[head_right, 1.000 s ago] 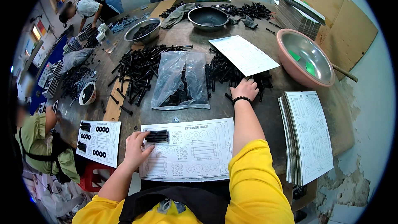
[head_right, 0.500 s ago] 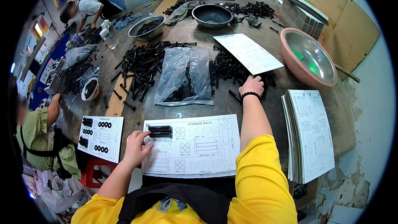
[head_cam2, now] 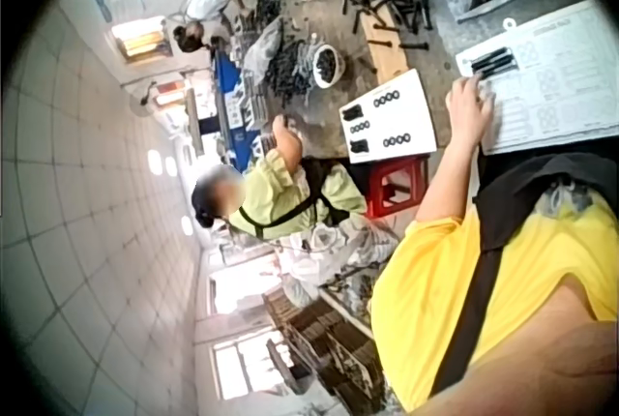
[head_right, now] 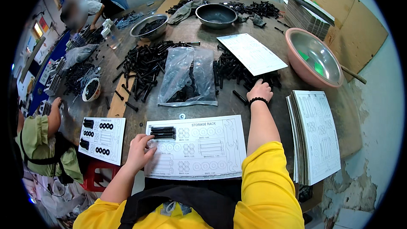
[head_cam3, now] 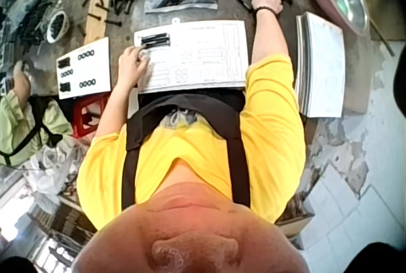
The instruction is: The person repeatedly picks black cylindrical rods and small black rings from a table and places them onto a printed layout sheet. The person also moves the sheet aside to access more parts and continues the repetitive placement cycle.
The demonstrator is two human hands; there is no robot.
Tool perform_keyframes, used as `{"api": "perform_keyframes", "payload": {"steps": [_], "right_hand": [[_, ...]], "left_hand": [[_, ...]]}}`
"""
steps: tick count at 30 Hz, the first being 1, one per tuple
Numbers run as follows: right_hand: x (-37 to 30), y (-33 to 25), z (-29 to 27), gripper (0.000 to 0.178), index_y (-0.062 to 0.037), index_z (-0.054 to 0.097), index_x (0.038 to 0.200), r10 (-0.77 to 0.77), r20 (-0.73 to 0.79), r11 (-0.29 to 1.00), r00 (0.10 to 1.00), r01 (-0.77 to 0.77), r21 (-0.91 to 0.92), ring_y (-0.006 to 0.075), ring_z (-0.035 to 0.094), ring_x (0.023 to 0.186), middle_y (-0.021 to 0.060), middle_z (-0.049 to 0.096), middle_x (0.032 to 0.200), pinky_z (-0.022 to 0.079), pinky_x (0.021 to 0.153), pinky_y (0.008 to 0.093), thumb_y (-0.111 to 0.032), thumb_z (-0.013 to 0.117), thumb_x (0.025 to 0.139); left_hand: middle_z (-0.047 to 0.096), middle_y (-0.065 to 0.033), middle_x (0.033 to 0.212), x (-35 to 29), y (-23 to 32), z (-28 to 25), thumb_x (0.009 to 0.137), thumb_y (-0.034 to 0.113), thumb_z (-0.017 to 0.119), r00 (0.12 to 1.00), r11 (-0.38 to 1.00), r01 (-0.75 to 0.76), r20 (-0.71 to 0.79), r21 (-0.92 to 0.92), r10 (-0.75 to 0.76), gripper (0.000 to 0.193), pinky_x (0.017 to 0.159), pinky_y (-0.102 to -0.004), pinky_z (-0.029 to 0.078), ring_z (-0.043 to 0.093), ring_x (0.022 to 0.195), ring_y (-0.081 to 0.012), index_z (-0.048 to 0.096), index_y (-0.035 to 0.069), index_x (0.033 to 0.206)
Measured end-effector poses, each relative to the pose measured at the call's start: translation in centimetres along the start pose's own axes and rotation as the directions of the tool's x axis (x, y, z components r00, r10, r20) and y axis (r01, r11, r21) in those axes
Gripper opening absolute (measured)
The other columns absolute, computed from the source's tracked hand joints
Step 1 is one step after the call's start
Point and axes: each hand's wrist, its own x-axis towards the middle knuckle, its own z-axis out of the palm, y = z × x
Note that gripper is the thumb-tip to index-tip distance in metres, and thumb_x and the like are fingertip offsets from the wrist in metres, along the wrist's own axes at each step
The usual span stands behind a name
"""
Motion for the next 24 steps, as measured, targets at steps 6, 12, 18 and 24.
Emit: {"api": "perform_keyframes", "payload": {"steps": [6, 12, 18, 24], "right_hand": [[0.8, 2.7, 2.1, 0.020, -0.0071, 0.056, 0.099, -0.196, -0.115, 0.964, 0.974, 0.170, -0.205, 0.0235, 0.057, 0.091, 0.0091, 0.058, 0.094, 0.043, 0.076, 0.0372, -0.016, 0.044, 0.085], [-0.5, 5.1, 0.8, 0.013, -0.0093, 0.057, 0.089, -0.398, -0.057, 0.902, 0.916, 0.379, -0.207, 0.0249, 0.060, 0.083, 0.0090, 0.057, 0.090, 0.048, 0.069, 0.0373, -0.013, 0.047, 0.084], [-3.5, 7.1, -0.6, 0.011, -0.0085, 0.053, 0.090, -0.435, -0.129, 0.898, 0.891, 0.440, 0.010, 0.0305, 0.060, 0.078, 0.0125, 0.055, 0.087, 0.049, 0.066, 0.0408, -0.011, 0.048, 0.082], [-6.9, 6.3, -2.6, 0.022, -0.0084, 0.057, 0.096, -0.492, -0.230, 0.789, 0.840, 0.542, 0.289, 0.0328, 0.058, 0.081, 0.0139, 0.057, 0.091, 0.048, 0.069, 0.0412, -0.009, 0.051, 0.075]], "left_hand": [[0.053, -0.0111, 0.102, 0.0, 0.5, 0.0, 0.070, 0.014, 0.067, 1.000, 1.000, 0.000, 0.012, -0.011, 0.000, 0.038, 0.086, -0.0368, 0.036, 0.053, 0.086, -0.0250, 0.059, 0.006, 0.106], [0.054, -0.0076, 0.100, -0.1, 0.1, 0.7, 0.071, 0.018, 0.067, 0.997, 0.997, -0.075, 0.004, 0.010, 0.075, 0.037, 0.089, -0.0373, 0.034, 0.057, 0.076, -0.0188, 0.059, 0.008, 0.105], [0.053, -0.0104, 0.104, 0.9, 1.7, 0.6, 0.071, 0.013, 0.067, 0.993, 0.993, -0.107, 0.045, -0.039, 0.109, 0.039, 0.083, -0.0353, 0.039, 0.054, 0.085, -0.0232, 0.057, 0.006, 0.108], [0.050, -0.0160, 0.113, 4.3, 5.9, 1.7, 0.071, 0.016, 0.068, 0.966, 0.948, -0.235, 0.055, -0.214, 0.252, 0.058, 0.087, -0.0358, 0.042, 0.051, 0.101, -0.0302, 0.045, 0.001, 0.122]]}}
